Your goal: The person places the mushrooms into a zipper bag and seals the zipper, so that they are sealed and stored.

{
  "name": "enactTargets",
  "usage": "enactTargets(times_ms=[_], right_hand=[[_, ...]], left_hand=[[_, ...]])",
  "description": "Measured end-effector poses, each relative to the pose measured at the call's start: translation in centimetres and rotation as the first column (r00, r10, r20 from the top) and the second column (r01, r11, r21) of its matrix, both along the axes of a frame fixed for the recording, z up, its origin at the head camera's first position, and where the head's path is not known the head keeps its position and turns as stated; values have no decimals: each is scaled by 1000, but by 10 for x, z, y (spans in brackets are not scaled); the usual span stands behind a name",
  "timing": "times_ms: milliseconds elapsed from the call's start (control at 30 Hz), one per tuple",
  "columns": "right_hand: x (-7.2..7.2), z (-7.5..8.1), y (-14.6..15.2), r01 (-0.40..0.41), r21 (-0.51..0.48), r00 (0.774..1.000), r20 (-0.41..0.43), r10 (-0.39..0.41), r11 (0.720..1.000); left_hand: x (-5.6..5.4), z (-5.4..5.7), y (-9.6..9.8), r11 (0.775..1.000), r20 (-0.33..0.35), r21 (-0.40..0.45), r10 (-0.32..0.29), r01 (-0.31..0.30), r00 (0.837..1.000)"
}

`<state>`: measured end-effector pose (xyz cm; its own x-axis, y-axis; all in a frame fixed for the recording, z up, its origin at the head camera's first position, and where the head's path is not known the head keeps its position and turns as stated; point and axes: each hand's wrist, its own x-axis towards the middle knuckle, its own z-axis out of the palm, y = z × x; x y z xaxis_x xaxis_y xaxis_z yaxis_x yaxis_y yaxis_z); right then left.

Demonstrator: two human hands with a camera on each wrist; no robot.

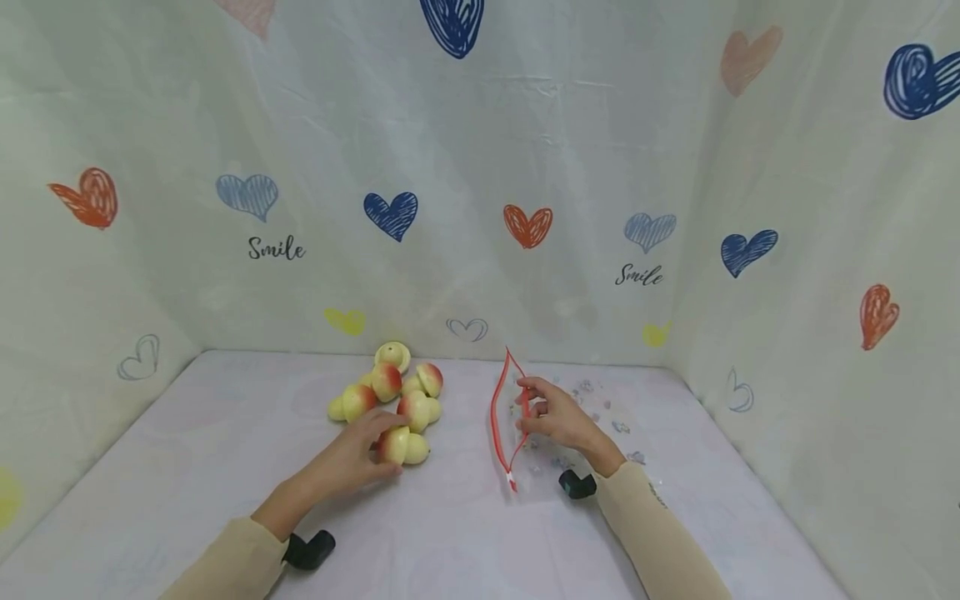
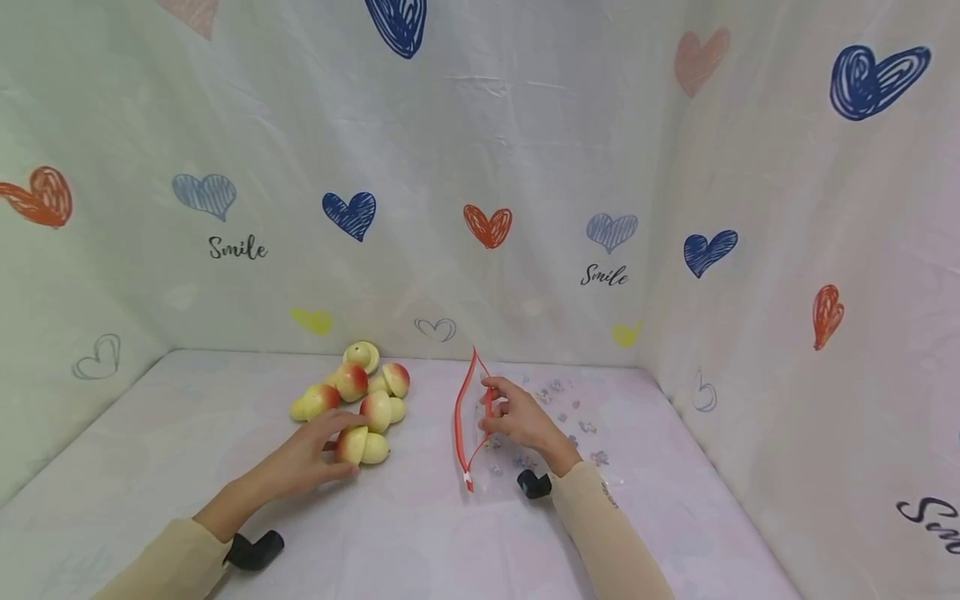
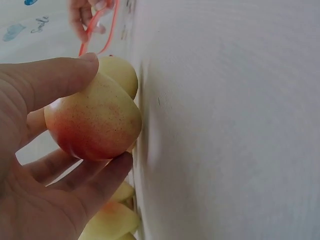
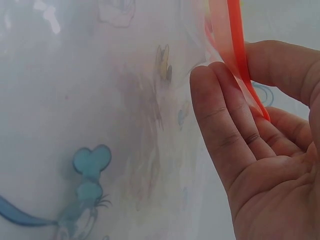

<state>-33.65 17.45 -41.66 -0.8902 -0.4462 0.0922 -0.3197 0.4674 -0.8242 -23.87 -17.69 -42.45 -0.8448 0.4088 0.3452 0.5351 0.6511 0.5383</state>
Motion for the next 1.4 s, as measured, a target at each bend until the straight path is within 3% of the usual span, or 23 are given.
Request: enactTargets(times_ms=[300, 533, 767, 1133, 1400], right_hand=[[-1, -3, 1, -22, -18, 1000, 0, 22, 1000], [-1, -5, 3, -15, -7, 1000, -9, 15, 1000], [1, -6, 2, -14, -16, 1000, 17, 14, 1000], [1, -5, -3, 30, 7, 999, 17, -30, 1000], [-1, -4, -4, 48, 20, 999, 24, -49, 999]], left_hand=[[3, 3, 3, 999, 27, 37, -7, 6, 1000], [6, 12, 13, 998, -13, 55, -30, 31, 999], [8, 15, 24, 994, 4, 99, -45, 44, 999], [-7, 14, 54, 985, 34, 145, -94, 89, 995], [-19, 12, 77, 985, 27, 168, -36, 31, 999]])
